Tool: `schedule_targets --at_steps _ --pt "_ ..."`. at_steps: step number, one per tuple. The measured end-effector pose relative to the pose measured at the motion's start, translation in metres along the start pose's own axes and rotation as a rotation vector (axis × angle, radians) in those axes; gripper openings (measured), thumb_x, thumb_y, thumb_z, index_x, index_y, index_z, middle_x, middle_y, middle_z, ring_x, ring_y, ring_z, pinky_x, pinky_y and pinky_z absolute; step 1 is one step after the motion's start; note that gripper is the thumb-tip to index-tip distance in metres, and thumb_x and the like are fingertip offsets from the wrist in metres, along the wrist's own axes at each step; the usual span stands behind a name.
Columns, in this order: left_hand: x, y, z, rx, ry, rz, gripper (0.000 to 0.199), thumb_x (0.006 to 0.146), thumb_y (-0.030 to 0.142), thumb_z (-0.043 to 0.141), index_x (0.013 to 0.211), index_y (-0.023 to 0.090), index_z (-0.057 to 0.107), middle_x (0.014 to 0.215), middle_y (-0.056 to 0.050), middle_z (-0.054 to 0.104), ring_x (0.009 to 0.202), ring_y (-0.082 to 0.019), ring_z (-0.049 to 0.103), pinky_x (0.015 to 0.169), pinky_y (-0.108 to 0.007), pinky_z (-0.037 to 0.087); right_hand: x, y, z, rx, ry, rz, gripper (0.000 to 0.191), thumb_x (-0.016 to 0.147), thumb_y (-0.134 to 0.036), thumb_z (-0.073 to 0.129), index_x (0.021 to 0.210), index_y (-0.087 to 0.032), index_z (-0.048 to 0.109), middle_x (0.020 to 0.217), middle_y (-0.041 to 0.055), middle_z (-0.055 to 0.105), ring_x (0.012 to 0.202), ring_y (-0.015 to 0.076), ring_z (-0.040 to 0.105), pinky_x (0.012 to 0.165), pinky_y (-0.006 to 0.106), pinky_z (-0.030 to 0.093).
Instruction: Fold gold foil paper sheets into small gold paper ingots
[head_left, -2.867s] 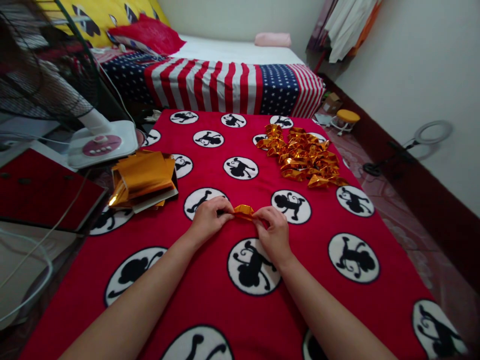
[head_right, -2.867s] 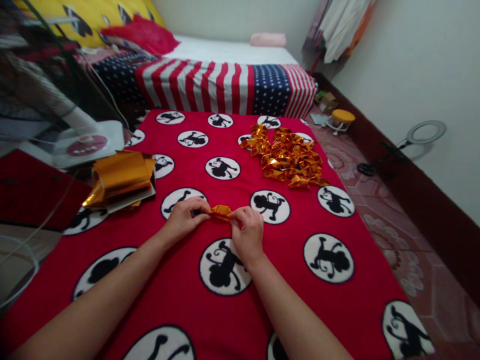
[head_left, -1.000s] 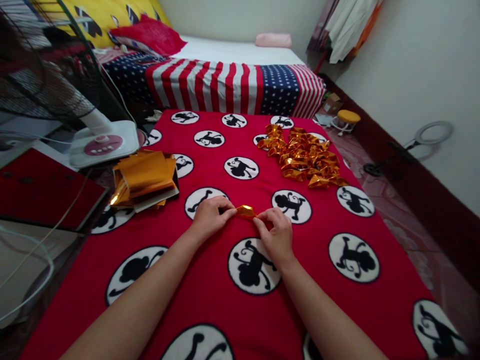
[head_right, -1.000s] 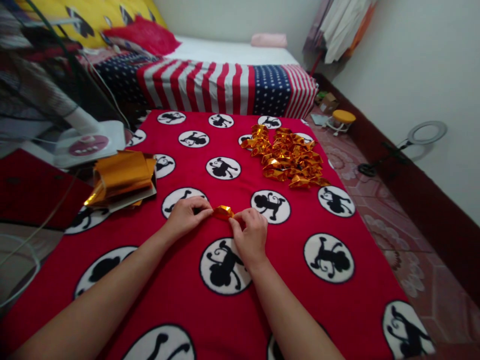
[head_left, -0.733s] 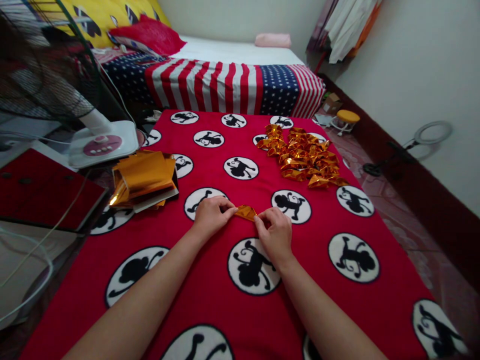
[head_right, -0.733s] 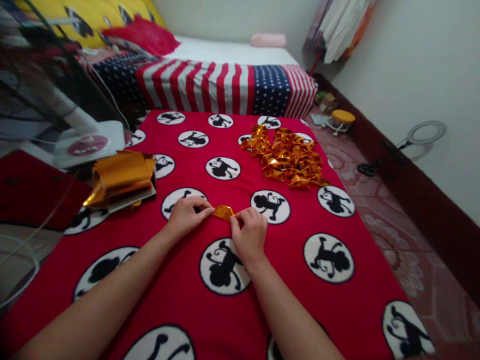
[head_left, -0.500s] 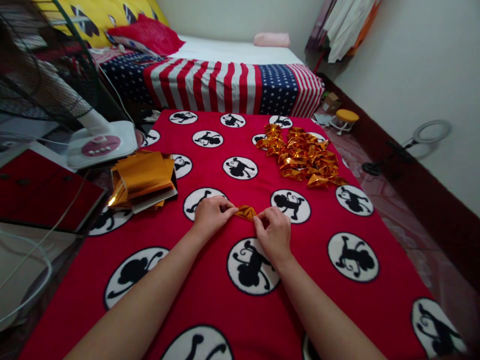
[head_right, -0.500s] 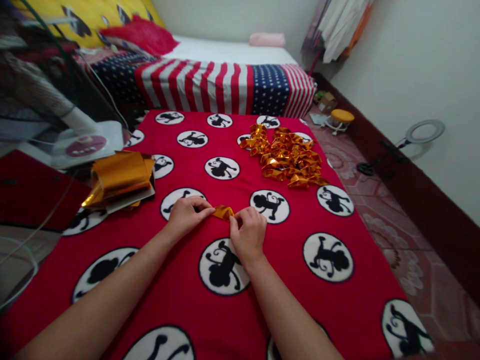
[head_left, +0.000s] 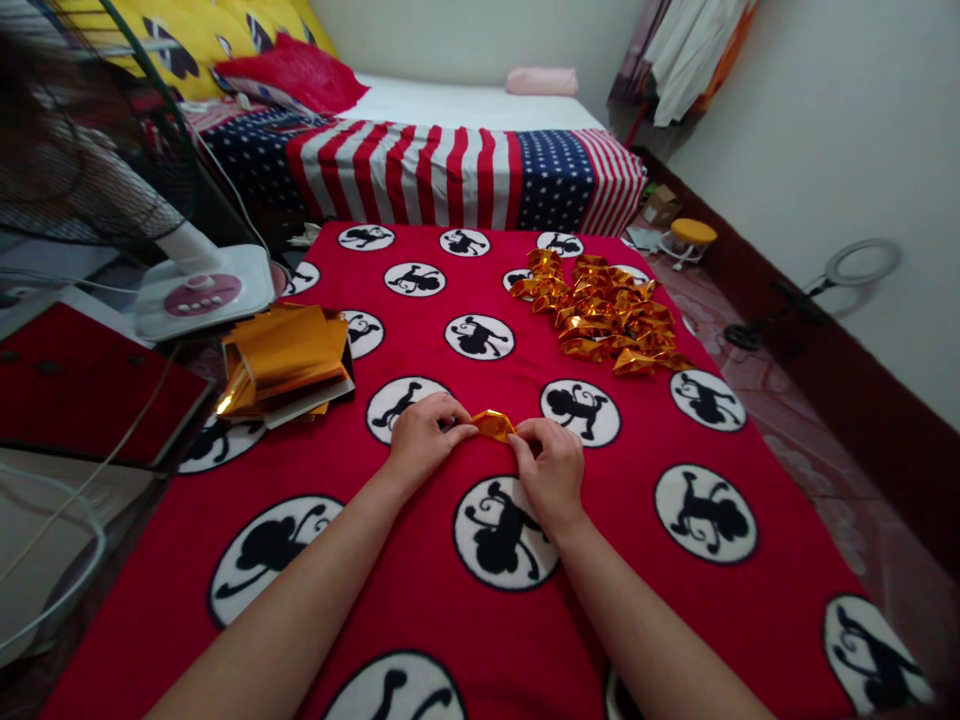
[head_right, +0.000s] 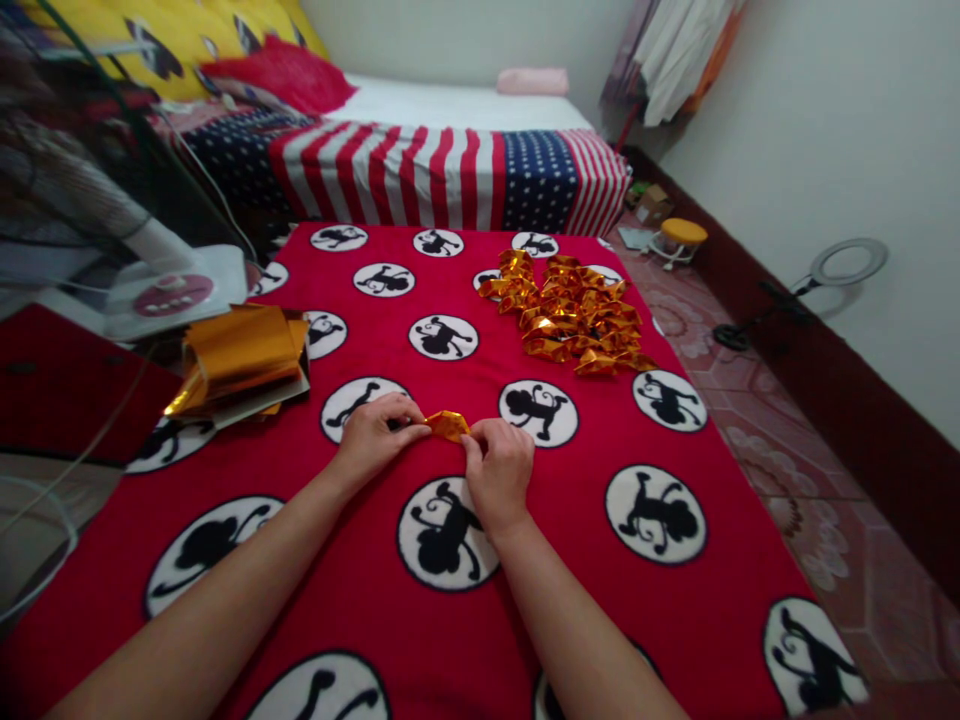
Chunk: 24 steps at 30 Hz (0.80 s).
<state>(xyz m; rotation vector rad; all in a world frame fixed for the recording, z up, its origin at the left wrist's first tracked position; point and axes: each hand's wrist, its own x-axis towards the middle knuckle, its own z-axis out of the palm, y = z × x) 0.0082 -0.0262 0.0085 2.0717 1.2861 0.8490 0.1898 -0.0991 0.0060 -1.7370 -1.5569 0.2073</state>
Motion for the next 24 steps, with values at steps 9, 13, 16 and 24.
schedule_targets --at_steps 9,13,16,24 --pt "-0.001 -0.007 0.001 -0.221 0.046 -0.027 0.005 0.078 0.023 0.068 0.078 0.018 0.069 0.082 -0.003 0.071 0.078 -0.017 0.064 0.078 -0.029 0.050 0.001 0.001 -0.001 0.189 -0.025 0.030 0.018 0.092 -0.024 0.052 0.085 -0.023 0.068 0.084 0.0021 0.071 0.081 0.0201 0.062 0.082 0.035 0.041" --pt "-0.003 -0.008 -0.002 -0.221 0.031 0.027 0.009 0.079 0.015 0.062 0.078 0.019 0.070 0.092 -0.004 0.071 0.087 -0.017 0.065 0.082 -0.030 0.051 0.001 0.004 -0.001 0.242 -0.022 0.031 0.019 0.086 -0.013 0.051 0.089 -0.022 0.068 0.088 0.0021 0.072 0.085 0.0203 0.063 0.083 0.035 0.043" --pt "-0.007 -0.008 -0.005 -0.180 0.003 0.059 0.021 0.078 0.008 0.056 0.070 0.020 0.071 0.102 -0.005 0.070 0.096 -0.018 0.064 0.083 -0.031 0.051 0.000 0.005 -0.001 0.278 -0.034 0.007 0.023 0.081 -0.007 0.049 0.083 -0.022 0.066 0.087 0.0018 0.072 0.085 0.0196 0.064 0.085 0.035 0.044" --pt "-0.012 -0.007 -0.008 -0.086 -0.002 0.108 0.030 0.077 0.003 0.051 0.073 0.022 0.074 0.103 -0.004 0.069 0.101 -0.019 0.062 0.092 -0.035 0.049 0.000 0.005 -0.002 0.289 -0.040 -0.021 0.022 0.079 -0.006 0.049 0.077 -0.022 0.065 0.088 0.0018 0.072 0.086 0.0196 0.065 0.087 0.037 0.045"
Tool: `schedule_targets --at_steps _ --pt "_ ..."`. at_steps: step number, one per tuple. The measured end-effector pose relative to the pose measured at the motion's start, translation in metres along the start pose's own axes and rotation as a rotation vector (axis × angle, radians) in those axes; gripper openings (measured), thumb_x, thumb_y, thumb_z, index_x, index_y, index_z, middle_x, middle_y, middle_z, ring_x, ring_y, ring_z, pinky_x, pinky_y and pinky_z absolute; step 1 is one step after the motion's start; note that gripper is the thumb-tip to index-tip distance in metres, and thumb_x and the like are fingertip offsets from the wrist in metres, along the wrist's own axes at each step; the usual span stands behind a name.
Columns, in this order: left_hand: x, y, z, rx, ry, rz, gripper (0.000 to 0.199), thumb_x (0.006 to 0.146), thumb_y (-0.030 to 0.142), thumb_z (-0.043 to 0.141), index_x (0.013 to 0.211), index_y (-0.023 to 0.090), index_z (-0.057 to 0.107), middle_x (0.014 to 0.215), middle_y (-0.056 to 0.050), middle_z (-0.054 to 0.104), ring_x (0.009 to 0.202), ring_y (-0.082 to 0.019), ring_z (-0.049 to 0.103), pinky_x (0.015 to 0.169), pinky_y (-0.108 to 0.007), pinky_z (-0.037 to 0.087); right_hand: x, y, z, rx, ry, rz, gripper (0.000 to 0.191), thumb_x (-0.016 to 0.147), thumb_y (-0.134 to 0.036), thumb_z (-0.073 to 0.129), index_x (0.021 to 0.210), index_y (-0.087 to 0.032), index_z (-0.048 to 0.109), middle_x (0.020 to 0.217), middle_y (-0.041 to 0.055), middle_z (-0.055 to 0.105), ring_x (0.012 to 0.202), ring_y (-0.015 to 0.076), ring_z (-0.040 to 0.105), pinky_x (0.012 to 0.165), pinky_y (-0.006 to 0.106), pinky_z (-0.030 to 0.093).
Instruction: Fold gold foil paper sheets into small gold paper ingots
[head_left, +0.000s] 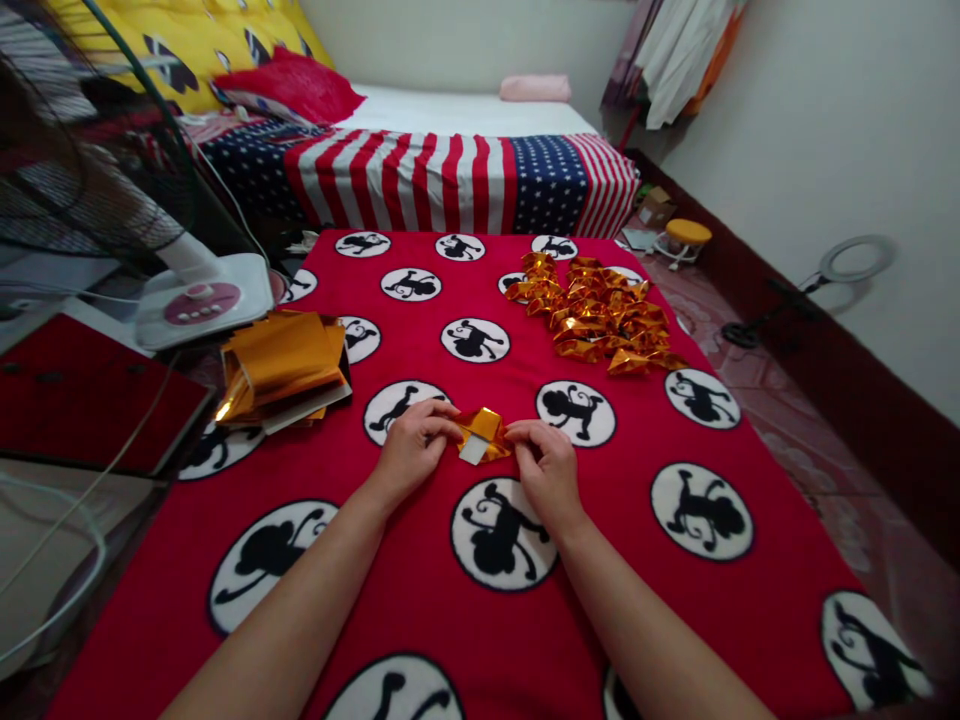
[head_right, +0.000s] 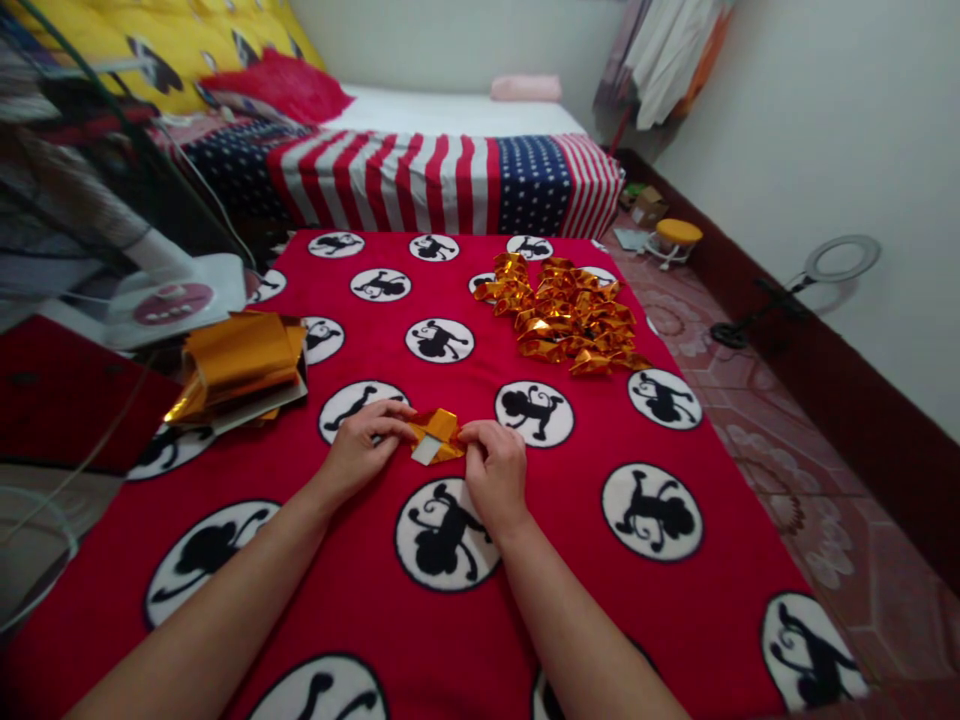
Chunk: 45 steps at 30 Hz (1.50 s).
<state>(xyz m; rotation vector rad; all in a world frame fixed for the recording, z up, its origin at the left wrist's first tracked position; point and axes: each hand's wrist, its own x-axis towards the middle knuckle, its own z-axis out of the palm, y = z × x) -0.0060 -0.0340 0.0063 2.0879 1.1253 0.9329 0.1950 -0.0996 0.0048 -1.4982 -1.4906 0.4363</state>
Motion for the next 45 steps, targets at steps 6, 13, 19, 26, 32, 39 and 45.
schedule_targets --at_steps 6,13,19,26,32,39,45 --pt "-0.0002 0.0016 0.0009 0.039 0.006 0.003 0.029 0.075 0.004 0.051 0.073 0.022 0.074 0.104 -0.004 0.069 0.101 -0.019 0.062 0.092 -0.035 0.049 0.0001 0.0009 0.0008 -0.031 -0.023 -0.017 0.023 0.081 -0.007 0.051 0.077 -0.023 0.067 0.089 0.0018 0.072 0.086 0.0193 0.065 0.086 0.037 0.045" --pt "-0.0026 0.0041 0.0003 0.033 0.015 0.018 0.023 0.072 0.004 0.051 0.070 0.020 0.068 0.105 -0.005 0.068 0.103 -0.020 0.061 0.092 -0.035 0.047 -0.0040 -0.0012 -0.0002 -0.150 -0.059 -0.083 0.021 0.083 -0.009 0.054 0.084 -0.022 0.070 0.096 0.0042 0.069 0.092 0.0212 0.062 0.088 0.040 0.043" --pt "-0.0016 0.0085 -0.0016 -0.034 0.045 -0.091 0.022 0.087 0.018 0.051 0.104 0.020 0.065 0.101 -0.005 0.070 0.090 -0.017 0.064 0.073 -0.027 0.048 -0.0061 -0.0065 -0.0020 -0.172 -0.072 -0.084 0.013 0.086 -0.016 0.057 0.087 -0.022 0.069 0.099 0.0043 0.068 0.094 0.0214 0.060 0.089 0.040 0.041" --pt "-0.0027 0.0049 0.0007 0.037 -0.028 0.045 0.015 0.088 0.022 0.059 0.092 0.022 0.074 0.094 -0.006 0.068 0.091 -0.019 0.061 0.083 -0.032 0.048 -0.0041 -0.0067 -0.0014 -0.174 -0.074 -0.052 0.010 0.080 -0.014 0.065 0.085 -0.023 0.066 0.097 0.0022 0.068 0.093 0.0210 0.060 0.088 0.038 0.040" --pt "-0.0049 0.0058 0.0020 0.084 -0.020 0.113 0.013 0.084 0.018 0.064 0.090 0.023 0.075 0.097 -0.006 0.066 0.096 -0.019 0.060 0.085 -0.034 0.050 -0.0049 -0.0042 -0.0006 -0.184 -0.071 -0.063 0.009 0.082 -0.015 0.066 0.086 -0.023 0.067 0.097 0.0024 0.068 0.093 0.0214 0.060 0.088 0.039 0.040" --pt "-0.0061 0.0061 0.0030 0.112 -0.013 0.195 0.016 0.087 0.016 0.060 0.094 0.021 0.074 0.098 -0.006 0.068 0.097 -0.019 0.059 0.087 -0.035 0.051 -0.0065 -0.0043 -0.0004 -0.242 -0.091 -0.105 0.010 0.084 -0.014 0.064 0.088 -0.022 0.069 0.099 0.0041 0.067 0.094 0.0219 0.058 0.087 0.040 0.040" --pt "-0.0061 0.0026 0.0045 0.095 -0.004 0.222 0.016 0.087 0.014 0.061 0.094 0.020 0.074 0.098 -0.007 0.068 0.096 -0.019 0.060 0.086 -0.035 0.052 -0.0059 -0.0053 -0.0007 -0.255 -0.090 -0.122 0.012 0.085 -0.011 0.062 0.089 -0.020 0.070 0.099 0.0054 0.066 0.093 0.0217 0.058 0.085 0.038 0.041"
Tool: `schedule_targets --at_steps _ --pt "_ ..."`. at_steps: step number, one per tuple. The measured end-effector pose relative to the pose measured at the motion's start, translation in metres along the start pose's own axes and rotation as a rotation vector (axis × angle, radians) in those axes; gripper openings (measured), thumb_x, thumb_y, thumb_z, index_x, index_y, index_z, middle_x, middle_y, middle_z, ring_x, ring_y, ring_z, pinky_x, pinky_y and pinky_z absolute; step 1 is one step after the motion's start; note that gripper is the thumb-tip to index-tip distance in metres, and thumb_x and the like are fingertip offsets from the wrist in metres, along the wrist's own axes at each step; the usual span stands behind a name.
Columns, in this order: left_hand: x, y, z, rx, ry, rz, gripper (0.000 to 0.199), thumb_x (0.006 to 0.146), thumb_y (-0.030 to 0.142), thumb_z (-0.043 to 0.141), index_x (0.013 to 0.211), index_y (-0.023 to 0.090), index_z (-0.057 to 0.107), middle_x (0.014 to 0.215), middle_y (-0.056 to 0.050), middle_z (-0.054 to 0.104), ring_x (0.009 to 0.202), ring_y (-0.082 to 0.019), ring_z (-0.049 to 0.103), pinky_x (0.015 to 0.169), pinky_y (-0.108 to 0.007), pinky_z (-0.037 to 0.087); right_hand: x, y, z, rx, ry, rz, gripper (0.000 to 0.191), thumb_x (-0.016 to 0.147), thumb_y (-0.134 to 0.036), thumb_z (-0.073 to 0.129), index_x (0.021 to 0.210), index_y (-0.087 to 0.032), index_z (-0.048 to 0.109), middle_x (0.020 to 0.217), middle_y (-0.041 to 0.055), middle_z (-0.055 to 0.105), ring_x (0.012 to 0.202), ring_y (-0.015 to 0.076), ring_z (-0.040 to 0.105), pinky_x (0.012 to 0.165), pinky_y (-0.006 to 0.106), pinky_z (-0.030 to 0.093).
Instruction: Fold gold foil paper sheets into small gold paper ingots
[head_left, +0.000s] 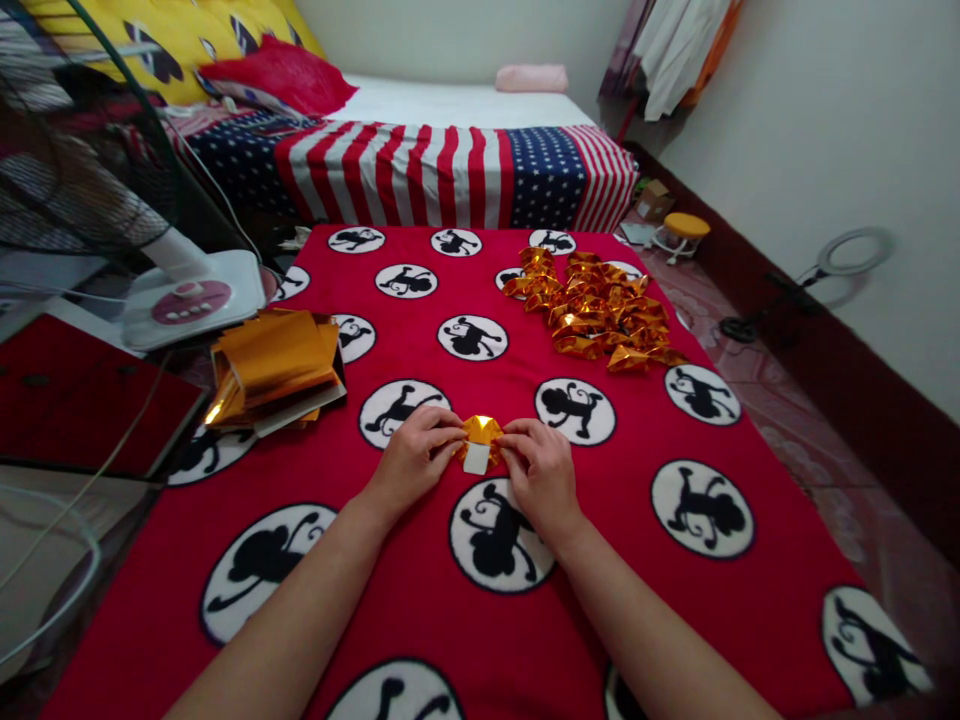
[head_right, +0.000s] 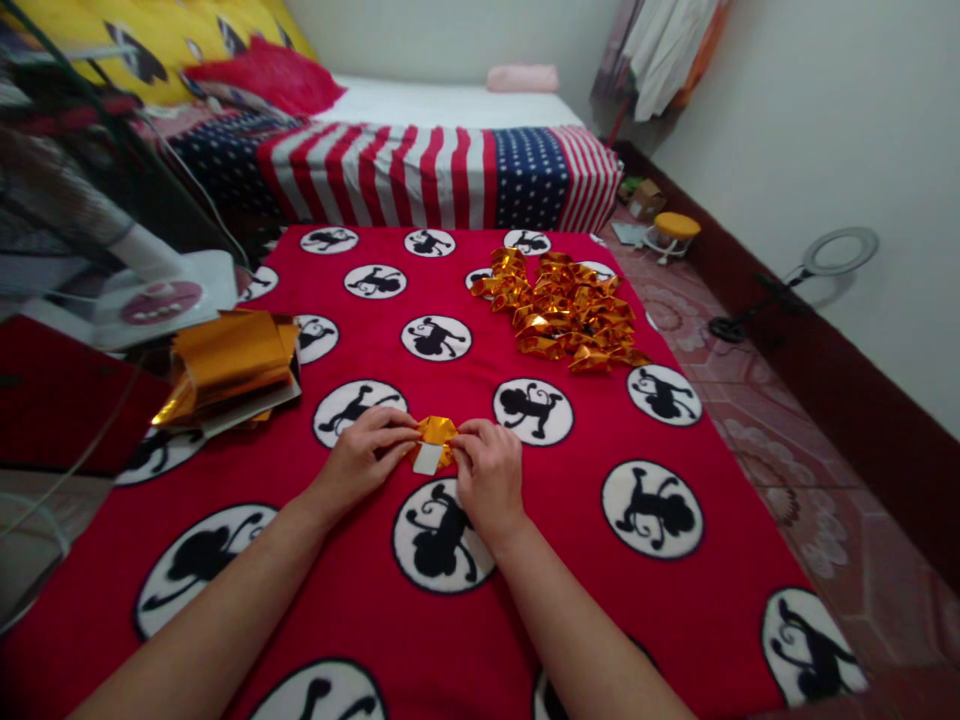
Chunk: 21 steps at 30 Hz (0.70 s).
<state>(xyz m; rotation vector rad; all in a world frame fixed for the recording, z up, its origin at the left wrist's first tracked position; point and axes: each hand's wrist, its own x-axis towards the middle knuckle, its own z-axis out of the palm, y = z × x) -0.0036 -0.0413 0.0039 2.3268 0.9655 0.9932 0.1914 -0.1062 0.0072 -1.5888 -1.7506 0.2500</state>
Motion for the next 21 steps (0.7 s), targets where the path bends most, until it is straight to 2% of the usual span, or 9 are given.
schedule_targets --at_steps 11,16,21 --pt "-0.001 0.000 -0.002 -0.017 -0.010 -0.028 0.014 0.087 0.016 0.062 0.092 0.020 0.074 0.096 -0.006 0.069 0.094 -0.018 0.062 0.084 -0.034 0.053 0.003 0.003 0.001 0.025 0.008 -0.024 0.014 0.087 -0.009 0.061 0.086 -0.019 0.070 0.095 0.0053 0.066 0.091 0.0213 0.059 0.084 0.038 0.041" --pt "-0.011 0.004 -0.008 -0.010 -0.043 -0.004 0.014 0.088 0.017 0.061 0.094 0.018 0.073 0.099 -0.008 0.068 0.093 -0.017 0.063 0.082 -0.032 0.054 0.015 0.012 0.002 0.142 -0.065 -0.109 0.017 0.086 -0.006 0.061 0.082 -0.020 0.070 0.094 0.0049 0.066 0.090 0.0202 0.059 0.083 0.037 0.043" --pt "-0.018 0.006 -0.010 0.039 -0.050 0.051 0.018 0.088 0.015 0.059 0.101 0.020 0.071 0.102 -0.008 0.068 0.094 -0.018 0.061 0.083 -0.034 0.053 0.017 0.017 0.002 0.187 -0.073 -0.110 0.016 0.085 -0.006 0.061 0.083 -0.020 0.069 0.093 0.0053 0.067 0.090 0.0209 0.060 0.084 0.038 0.045"
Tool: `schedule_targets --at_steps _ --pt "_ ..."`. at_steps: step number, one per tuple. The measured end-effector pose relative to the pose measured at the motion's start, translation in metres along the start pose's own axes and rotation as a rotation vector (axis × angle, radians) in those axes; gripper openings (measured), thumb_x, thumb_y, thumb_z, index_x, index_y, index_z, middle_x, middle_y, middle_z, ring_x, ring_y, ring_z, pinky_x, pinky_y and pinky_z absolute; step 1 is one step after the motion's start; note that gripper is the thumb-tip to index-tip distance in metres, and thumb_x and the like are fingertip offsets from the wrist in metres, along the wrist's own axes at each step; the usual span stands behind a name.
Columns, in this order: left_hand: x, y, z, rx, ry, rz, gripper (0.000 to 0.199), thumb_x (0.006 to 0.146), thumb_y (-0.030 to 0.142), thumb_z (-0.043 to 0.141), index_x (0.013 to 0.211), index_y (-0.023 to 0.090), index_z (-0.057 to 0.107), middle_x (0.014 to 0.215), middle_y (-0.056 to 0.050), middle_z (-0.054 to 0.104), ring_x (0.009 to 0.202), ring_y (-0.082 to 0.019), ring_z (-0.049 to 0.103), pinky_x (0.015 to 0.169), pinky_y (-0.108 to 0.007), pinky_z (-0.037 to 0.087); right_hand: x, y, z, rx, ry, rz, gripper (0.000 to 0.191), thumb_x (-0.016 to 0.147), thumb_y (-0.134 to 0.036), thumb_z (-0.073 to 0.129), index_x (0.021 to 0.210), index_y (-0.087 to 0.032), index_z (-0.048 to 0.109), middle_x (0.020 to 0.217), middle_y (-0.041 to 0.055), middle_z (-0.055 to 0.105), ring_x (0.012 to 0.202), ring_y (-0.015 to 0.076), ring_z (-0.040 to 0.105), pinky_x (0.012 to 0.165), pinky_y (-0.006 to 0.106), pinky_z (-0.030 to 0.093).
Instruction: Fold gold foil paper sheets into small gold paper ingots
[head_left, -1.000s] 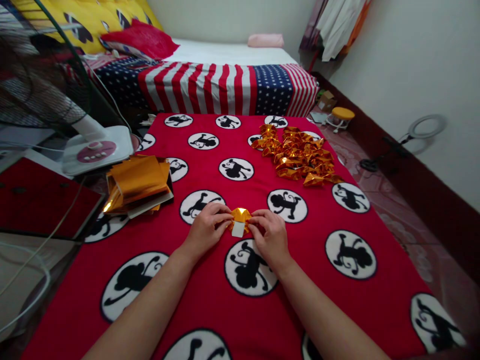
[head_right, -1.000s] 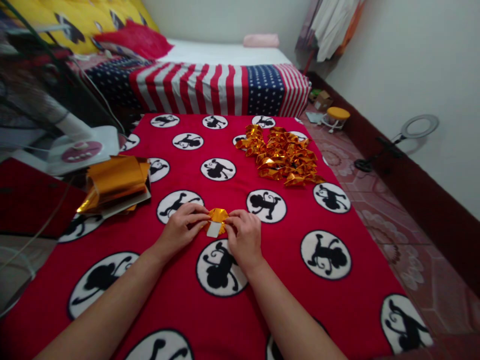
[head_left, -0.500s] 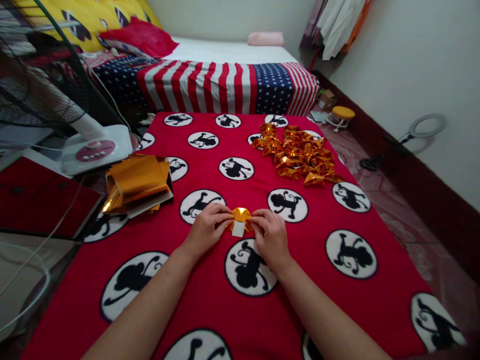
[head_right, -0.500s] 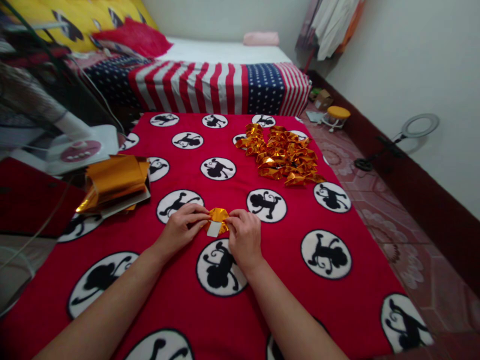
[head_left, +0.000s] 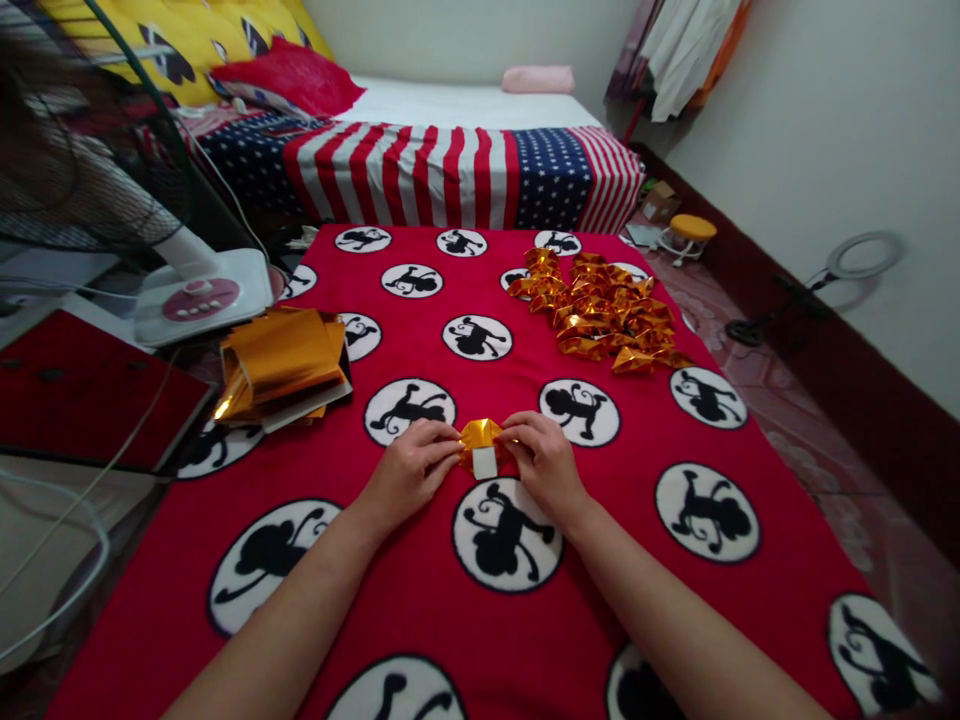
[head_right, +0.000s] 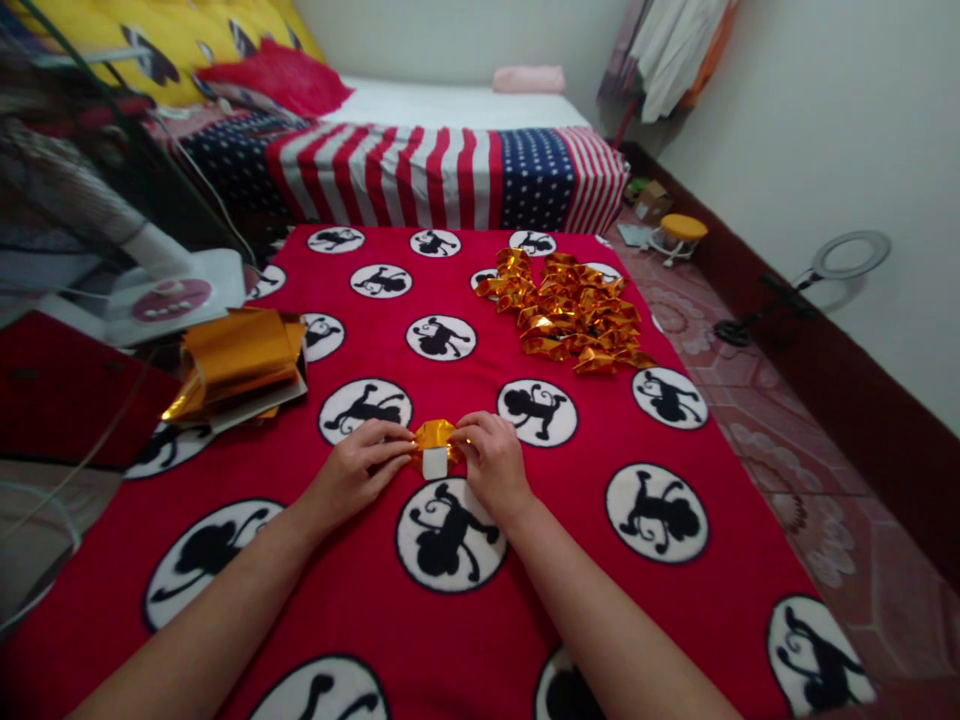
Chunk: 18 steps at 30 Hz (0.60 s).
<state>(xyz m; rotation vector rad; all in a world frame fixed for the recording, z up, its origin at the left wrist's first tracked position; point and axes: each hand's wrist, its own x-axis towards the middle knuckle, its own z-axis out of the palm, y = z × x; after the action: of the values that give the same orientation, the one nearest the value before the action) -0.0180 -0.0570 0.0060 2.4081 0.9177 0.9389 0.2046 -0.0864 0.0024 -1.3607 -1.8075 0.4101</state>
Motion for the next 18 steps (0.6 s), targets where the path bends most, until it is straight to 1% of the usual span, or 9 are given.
schedule_targets --at_steps 3,6,9,13,18 --pt "0.0003 -0.0003 0.0004 0.015 0.009 0.016 0.019 0.088 0.015 0.060 0.103 0.021 0.071 0.101 -0.008 0.068 0.096 -0.019 0.059 0.084 -0.037 0.052 -0.0020 -0.0002 0.0004 0.015 0.018 0.008 0.016 0.084 -0.005 0.061 0.085 -0.019 0.069 0.094 0.0062 0.068 0.091 0.0218 0.060 0.085 0.039 0.046" --pt "0.0017 0.0003 0.0010 -0.003 0.016 0.019 0.018 0.088 0.015 0.060 0.101 0.021 0.071 0.100 -0.008 0.069 0.096 -0.019 0.059 0.084 -0.037 0.052 -0.0027 -0.0006 0.0011 0.020 0.026 0.011 0.017 0.085 -0.005 0.059 0.084 -0.020 0.069 0.092 0.0065 0.067 0.090 0.0219 0.060 0.083 0.038 0.046" --pt "0.0028 0.0025 0.0027 -0.025 0.031 -0.015 0.015 0.088 0.016 0.061 0.097 0.020 0.072 0.098 -0.008 0.069 0.093 -0.019 0.061 0.082 -0.035 0.053 -0.0021 -0.0014 0.0011 0.004 0.019 0.021 0.017 0.086 -0.007 0.058 0.083 -0.020 0.069 0.090 0.0065 0.066 0.088 0.0216 0.060 0.081 0.037 0.047" --pt "0.0037 0.0064 0.0064 -0.023 0.080 -0.080 0.010 0.086 0.016 0.063 0.088 0.019 0.072 0.094 -0.007 0.070 0.089 -0.018 0.062 0.080 -0.034 0.053 -0.0009 -0.0034 -0.0009 -0.034 -0.003 0.030 0.016 0.086 -0.008 0.058 0.083 -0.020 0.068 0.088 0.0060 0.064 0.086 0.0209 0.059 0.078 0.036 0.045" --pt "0.0042 0.0097 0.0087 -0.020 0.096 -0.104 0.010 0.083 0.012 0.064 0.084 0.019 0.071 0.090 -0.006 0.070 0.086 -0.018 0.063 0.079 -0.034 0.052 -0.0001 -0.0041 -0.0047 -0.095 -0.059 0.013 0.014 0.086 -0.009 0.058 0.083 -0.019 0.066 0.090 0.0058 0.064 0.087 0.0209 0.058 0.079 0.035 0.043"
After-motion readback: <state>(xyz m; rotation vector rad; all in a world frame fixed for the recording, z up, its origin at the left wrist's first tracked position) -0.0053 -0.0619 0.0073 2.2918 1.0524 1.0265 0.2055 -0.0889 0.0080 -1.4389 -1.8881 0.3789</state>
